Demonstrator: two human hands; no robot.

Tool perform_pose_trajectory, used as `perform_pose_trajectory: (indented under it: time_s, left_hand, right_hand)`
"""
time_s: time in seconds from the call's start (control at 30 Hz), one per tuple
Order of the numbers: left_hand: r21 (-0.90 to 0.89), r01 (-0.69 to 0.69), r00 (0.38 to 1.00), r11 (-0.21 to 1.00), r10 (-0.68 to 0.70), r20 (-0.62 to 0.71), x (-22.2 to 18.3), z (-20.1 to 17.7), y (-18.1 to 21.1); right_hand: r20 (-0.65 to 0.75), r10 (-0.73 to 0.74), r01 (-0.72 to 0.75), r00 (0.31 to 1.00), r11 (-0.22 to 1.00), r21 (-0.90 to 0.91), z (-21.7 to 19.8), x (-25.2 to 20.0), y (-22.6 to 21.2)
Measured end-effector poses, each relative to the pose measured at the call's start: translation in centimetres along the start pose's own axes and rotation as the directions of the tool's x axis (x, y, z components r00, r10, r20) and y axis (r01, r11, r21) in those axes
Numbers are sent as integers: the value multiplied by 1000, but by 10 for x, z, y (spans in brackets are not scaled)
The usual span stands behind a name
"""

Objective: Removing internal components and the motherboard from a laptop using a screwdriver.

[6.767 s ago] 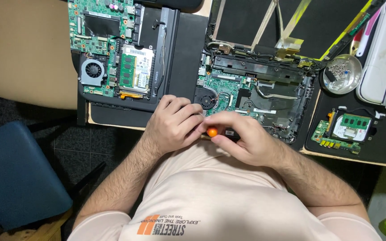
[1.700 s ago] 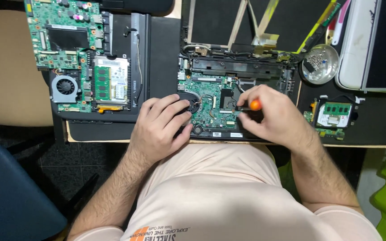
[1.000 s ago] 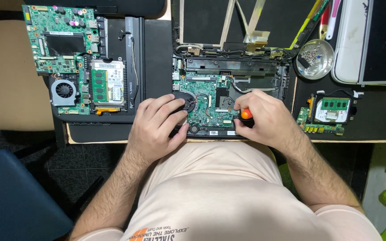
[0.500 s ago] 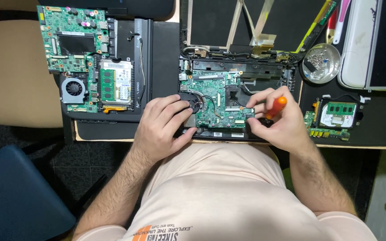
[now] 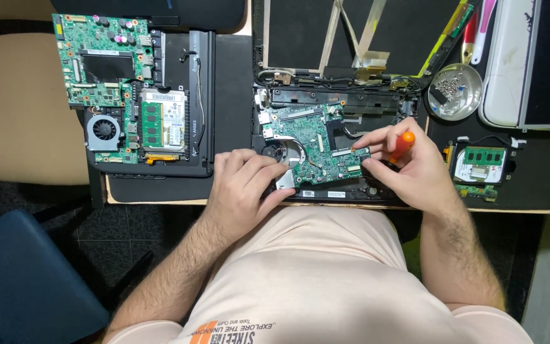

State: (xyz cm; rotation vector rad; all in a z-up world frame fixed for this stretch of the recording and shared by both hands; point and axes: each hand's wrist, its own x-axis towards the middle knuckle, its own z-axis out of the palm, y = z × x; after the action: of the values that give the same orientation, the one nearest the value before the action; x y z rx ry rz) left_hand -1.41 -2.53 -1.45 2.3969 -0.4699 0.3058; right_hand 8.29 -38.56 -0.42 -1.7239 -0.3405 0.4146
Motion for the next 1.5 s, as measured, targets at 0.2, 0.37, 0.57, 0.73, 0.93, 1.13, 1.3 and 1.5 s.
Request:
perform_pose_trajectory:
  time_s: [0.2,0.37,0.57,0.73,0.93,1.13,1.3,1.5]
  left_hand:
    - [-79,16,1000,997,-15,8,-2,10,10]
    - [-96,28,999,995,-30,-17,-2,8,15]
    - [-136,70,995,988,-80,-65,-9,-1,13]
    - [-138,76,993,988,-87,-79,-16,-7,7]
    - [-164,63,990,984,-82,-113,-14,-7,9]
    - [-158,24,991,987,-44,-127,-2,6,15]
    - [-16,-105,993,994,104,-56,10,6,19]
    - [-62,-163,987,985,162,-22,18,9,28]
  right_hand:
    - [10,29,-28,1000,997,-78,-9,-3,-11]
    - [21,33,-30,999,990,-137,-7,3,-14]
    - [60,23,-11,998,984,-177,3,11,-20]
    - [78,-26,38,997,987,-155,11,17,-24]
    - [93,-100,111,991,986,-126,11,15,-33]
    - [27,-117,120,993,986,-116,-6,-4,-24]
    - [-30,-17,12,999,991,-136,-11,-25,-42]
    - [-62,6,-13,998,994,-111,-25,-49,-36]
